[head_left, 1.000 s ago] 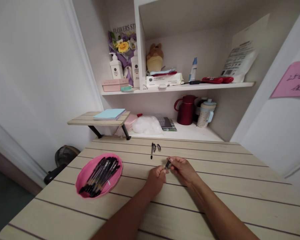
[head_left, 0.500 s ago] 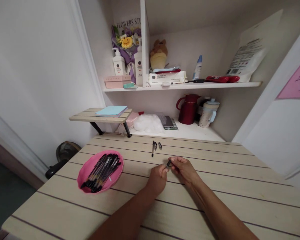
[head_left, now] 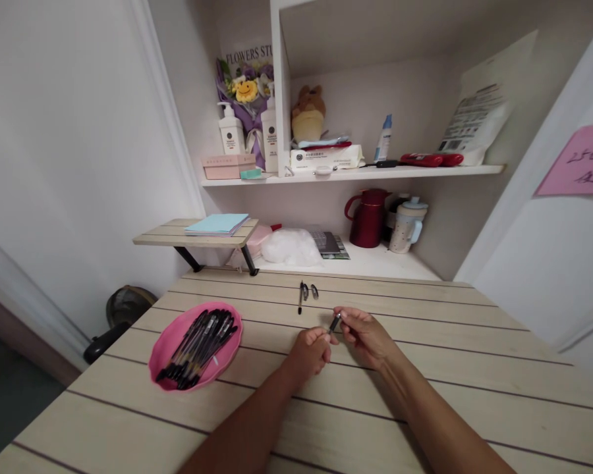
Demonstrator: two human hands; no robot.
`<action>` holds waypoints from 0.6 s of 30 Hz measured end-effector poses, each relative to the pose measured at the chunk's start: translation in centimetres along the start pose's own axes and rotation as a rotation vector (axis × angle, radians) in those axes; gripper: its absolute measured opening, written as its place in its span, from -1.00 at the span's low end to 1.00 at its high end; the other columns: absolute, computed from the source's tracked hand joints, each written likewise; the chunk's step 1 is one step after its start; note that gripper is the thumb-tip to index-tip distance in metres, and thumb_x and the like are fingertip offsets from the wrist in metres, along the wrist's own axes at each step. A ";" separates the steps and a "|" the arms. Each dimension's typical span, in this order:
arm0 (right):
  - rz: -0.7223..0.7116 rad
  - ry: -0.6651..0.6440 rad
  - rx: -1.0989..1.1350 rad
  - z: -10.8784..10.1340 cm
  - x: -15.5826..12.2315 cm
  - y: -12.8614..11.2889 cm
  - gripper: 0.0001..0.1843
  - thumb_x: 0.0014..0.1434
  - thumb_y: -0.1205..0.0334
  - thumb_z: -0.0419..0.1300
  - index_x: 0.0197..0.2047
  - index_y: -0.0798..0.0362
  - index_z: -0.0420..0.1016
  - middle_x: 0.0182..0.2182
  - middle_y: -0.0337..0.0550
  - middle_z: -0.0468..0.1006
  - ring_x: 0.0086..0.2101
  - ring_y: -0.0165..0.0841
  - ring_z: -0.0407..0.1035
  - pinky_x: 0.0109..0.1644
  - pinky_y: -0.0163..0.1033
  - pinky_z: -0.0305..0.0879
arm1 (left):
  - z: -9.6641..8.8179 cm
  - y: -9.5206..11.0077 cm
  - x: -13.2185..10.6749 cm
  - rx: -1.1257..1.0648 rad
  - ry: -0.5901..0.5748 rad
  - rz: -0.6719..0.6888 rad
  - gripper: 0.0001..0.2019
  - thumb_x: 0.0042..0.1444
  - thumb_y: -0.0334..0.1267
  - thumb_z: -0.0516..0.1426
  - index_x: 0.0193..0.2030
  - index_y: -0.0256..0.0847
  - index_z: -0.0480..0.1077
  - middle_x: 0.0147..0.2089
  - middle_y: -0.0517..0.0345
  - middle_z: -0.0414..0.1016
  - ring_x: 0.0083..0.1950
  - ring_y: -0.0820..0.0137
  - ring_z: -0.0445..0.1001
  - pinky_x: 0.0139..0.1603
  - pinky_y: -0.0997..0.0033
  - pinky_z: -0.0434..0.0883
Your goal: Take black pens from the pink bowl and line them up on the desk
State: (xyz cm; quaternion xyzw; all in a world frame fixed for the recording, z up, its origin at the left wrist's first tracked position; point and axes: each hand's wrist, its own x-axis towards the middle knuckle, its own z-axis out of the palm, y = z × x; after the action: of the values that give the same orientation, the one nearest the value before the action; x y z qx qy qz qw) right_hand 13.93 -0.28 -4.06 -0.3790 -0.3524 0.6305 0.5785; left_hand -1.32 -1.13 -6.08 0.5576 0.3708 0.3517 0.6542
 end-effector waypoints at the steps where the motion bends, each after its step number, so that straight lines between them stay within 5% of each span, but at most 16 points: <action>1: 0.000 -0.004 -0.016 0.1 0.0 0.1 -0.62 -0.25 0.08 0.38 -0.37 0.15 0.52 -0.70 -0.28 0.32 -0.69 -0.59 0.01 -0.66 -0.41 -0.18 | 0.1 0.0 -0.1 -0.017 0.001 0.002 -0.66 0.00 -0.01 0.04 -0.30 -0.31 0.31 -0.69 0.36 0.20 -0.78 0.67 -0.05 -0.73 0.57 -0.15; 7: -0.066 0.081 -0.179 0.8 0.0 0.1 -0.54 -0.21 -0.03 0.33 -0.31 0.16 0.48 -0.74 -0.33 0.28 -0.70 -0.58 0.02 -0.63 -0.41 -0.14 | 0.4 0.5 -0.5 -0.148 -0.009 0.031 -0.67 -0.01 -0.02 0.07 -0.30 -0.30 0.30 -0.67 0.38 0.19 -0.79 0.69 -0.08 -0.75 0.58 -0.16; 14: -0.041 0.043 -0.252 1.1 -0.5 -0.8 -0.54 -0.18 -0.06 0.30 -0.31 0.15 0.50 -0.74 -0.33 0.27 -0.68 -0.56 0.04 -0.60 -0.41 -0.10 | -0.2 1.4 -1.0 -0.310 -0.153 -0.084 -0.68 0.01 -0.02 0.07 -0.30 -0.29 0.28 -0.64 0.37 0.18 -0.77 0.71 -0.10 -0.73 0.60 -0.22; 18: -0.044 0.105 -0.309 0.8 -0.2 -0.5 -0.54 -0.19 -0.07 0.29 -0.35 0.15 0.49 -0.74 -0.33 0.28 -0.69 -0.55 0.04 -0.61 -0.39 -0.10 | 0.0 0.8 -0.7 -0.247 -0.084 -0.042 -0.68 0.00 -0.02 0.07 -0.28 -0.28 0.29 -0.64 0.37 0.19 -0.78 0.70 -0.10 -0.74 0.58 -0.19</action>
State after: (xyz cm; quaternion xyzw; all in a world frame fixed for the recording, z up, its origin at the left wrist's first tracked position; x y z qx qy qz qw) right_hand 13.46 -0.46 -3.20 -0.4881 -0.4226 0.5353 0.5447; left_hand -1.68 -1.58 -5.22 0.4790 0.3087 0.3572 0.7401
